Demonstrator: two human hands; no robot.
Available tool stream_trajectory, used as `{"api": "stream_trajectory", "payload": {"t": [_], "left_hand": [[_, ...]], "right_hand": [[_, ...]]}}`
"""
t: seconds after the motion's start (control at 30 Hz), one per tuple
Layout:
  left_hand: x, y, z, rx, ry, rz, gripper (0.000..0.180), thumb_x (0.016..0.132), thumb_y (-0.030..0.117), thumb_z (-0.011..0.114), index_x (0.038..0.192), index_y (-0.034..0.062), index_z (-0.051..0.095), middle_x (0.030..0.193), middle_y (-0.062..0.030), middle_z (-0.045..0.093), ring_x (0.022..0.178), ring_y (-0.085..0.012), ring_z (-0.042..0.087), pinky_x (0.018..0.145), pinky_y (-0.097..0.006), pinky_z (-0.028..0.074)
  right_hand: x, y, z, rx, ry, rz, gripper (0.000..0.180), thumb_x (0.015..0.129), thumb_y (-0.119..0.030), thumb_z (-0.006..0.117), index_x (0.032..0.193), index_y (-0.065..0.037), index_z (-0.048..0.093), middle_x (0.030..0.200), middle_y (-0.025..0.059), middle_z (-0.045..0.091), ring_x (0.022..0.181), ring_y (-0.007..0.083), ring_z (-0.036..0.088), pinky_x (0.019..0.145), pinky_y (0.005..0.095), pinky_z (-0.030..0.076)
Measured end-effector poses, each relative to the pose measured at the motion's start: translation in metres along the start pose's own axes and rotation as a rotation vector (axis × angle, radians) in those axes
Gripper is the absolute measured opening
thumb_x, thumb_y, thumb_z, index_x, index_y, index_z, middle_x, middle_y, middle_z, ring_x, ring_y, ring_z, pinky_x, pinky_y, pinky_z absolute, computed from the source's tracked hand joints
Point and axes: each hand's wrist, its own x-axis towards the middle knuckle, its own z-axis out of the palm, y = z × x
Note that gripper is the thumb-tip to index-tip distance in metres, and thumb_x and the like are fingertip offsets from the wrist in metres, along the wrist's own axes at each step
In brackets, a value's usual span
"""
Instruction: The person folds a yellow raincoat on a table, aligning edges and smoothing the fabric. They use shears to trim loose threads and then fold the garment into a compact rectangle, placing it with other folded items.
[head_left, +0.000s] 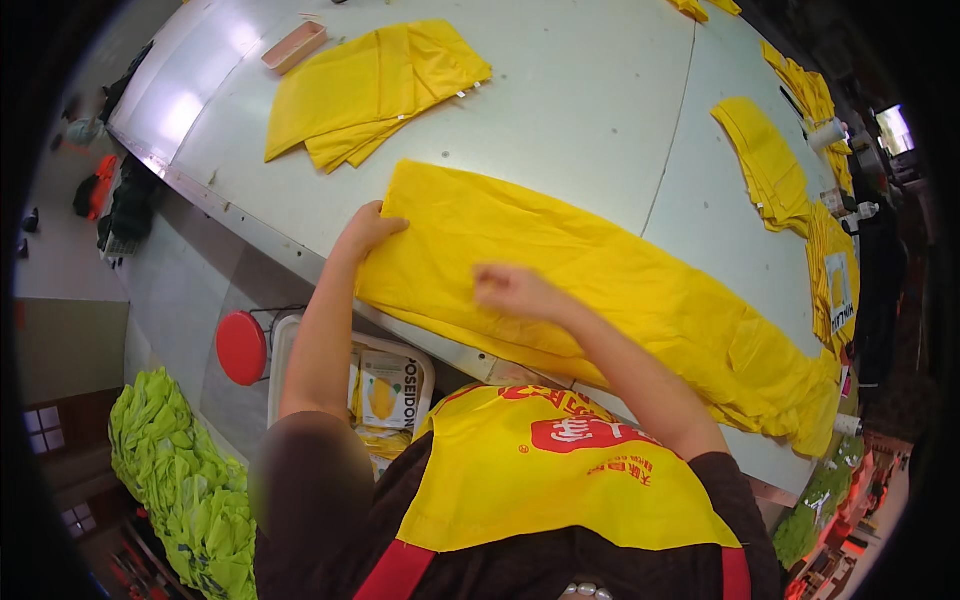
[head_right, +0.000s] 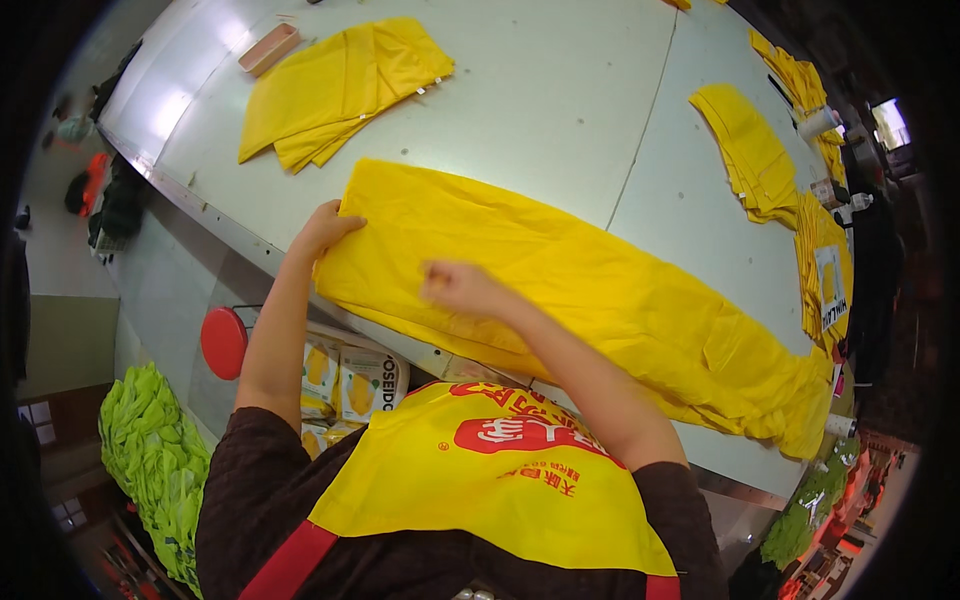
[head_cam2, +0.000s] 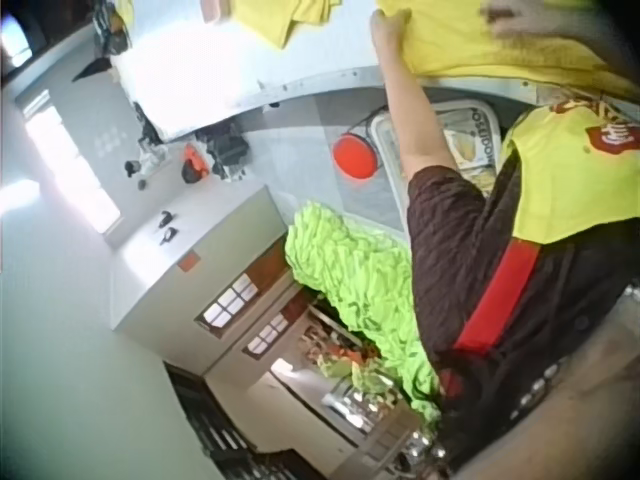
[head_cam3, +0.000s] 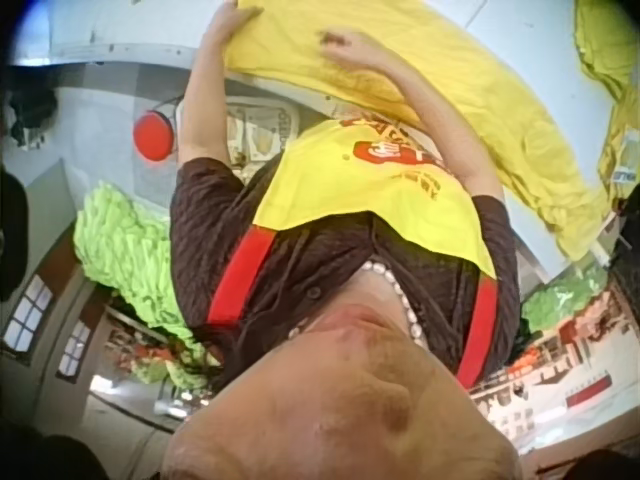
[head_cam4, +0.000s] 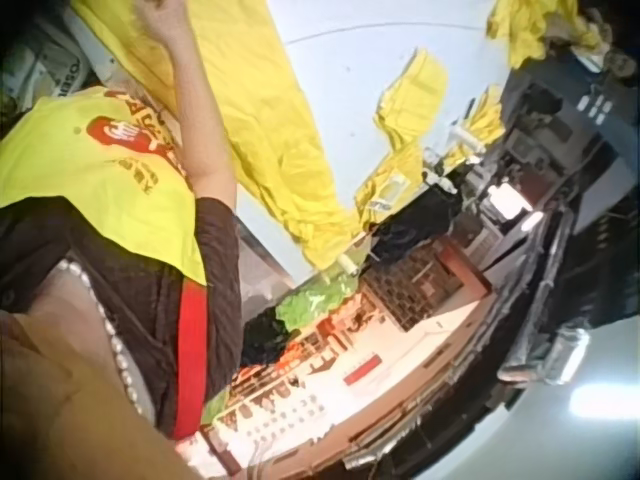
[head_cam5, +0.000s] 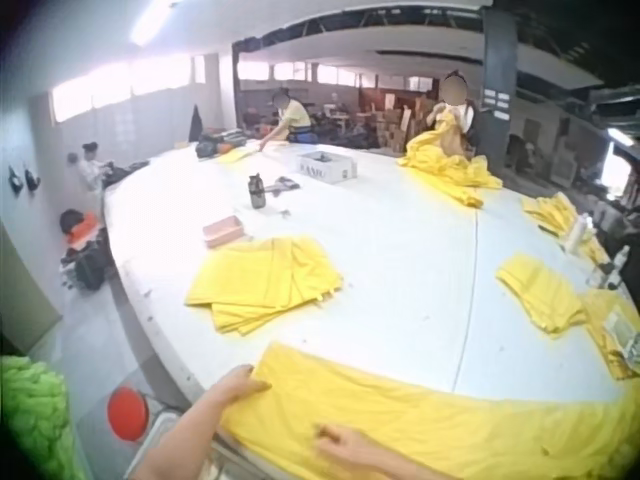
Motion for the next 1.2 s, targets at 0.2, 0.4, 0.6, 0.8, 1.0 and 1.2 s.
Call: {"api": "stream_trajectory", "payload": {"t": [0.2,0.4,0.6,0.8,1.0,1.2], "left_hand": [[-0.001,0.006,-0.007,-0.236,-0.277,0.009,0.063,0.076,0.005,0.054,0.135,0.0097,0.032,0.121,-0.0103,0.051,0.105,-0.0214,0.053,0.088,-0.033,0.044],[-0.018,0.017,-0.032,-0.156,-0.501,-0.052,0.072,0.075,0.005,0.054,0.139,0.0145,0.023,0.128,-0.0086,0.046,0.112,-0.0180,0.049,0.091,-0.031,0.044],[-0.066,0.094,0.044,-0.030,-0.677,0.200,0.070,0.074,0.016,0.060,0.134,0.0101,0.026,0.113,-0.0092,0.051,0.090,-0.0149,0.055,0.049,-0.024,0.047],[-0.061,0.082,0.200,0.240,-0.324,0.344,0.048,0.074,0.016,0.059,0.117,0.0035,0.038,0.095,-0.0167,0.060,0.082,-0.0288,0.061,0.058,-0.036,0.050],[-0.048,0.042,0.262,0.195,0.107,0.567,0.044,0.074,0.020,0.062,0.112,0.0035,0.049,0.102,-0.0187,0.059,0.093,-0.0352,0.056,0.079,-0.041,0.045],[-0.090,0.014,0.181,0.538,0.537,0.666,0.046,0.073,0.023,0.068,0.111,0.0012,0.053,0.106,-0.0154,0.058,0.094,-0.0335,0.055,0.083,-0.041,0.044]], "right_hand": [[0.065,-0.009,-0.075,0.615,0.492,0.411,0.070,0.083,-0.023,0.058,0.140,-0.010,0.019,0.123,0.0036,0.039,0.101,0.0168,0.044,0.072,0.0349,0.045],[0.027,-0.022,0.005,0.359,0.127,0.352,0.075,0.079,-0.030,0.060,0.137,-0.003,0.022,0.140,0.0177,0.027,0.123,0.0325,0.033,0.090,0.0420,0.040],[-0.045,0.012,0.080,-0.365,-0.117,-0.121,0.072,0.078,-0.037,0.061,0.132,-0.001,0.032,0.136,0.0257,0.030,0.125,0.0383,0.031,0.104,0.0401,0.027],[-0.080,-0.027,0.046,-0.296,-0.583,0.054,0.049,0.088,-0.035,0.049,0.123,-0.002,0.044,0.116,0.0188,0.055,0.106,0.0336,0.052,0.089,0.0388,0.041],[-0.108,-0.010,-0.026,0.521,0.040,0.179,0.030,0.092,-0.025,0.047,0.111,-0.003,0.053,0.093,0.0105,0.061,0.088,0.0138,0.060,0.068,0.0258,0.050],[-0.075,0.074,-0.041,0.942,0.732,0.195,0.043,0.090,-0.021,0.050,0.126,0.000,0.039,0.091,0.0117,0.062,0.071,0.0149,0.061,0.058,0.0272,0.050]]}}
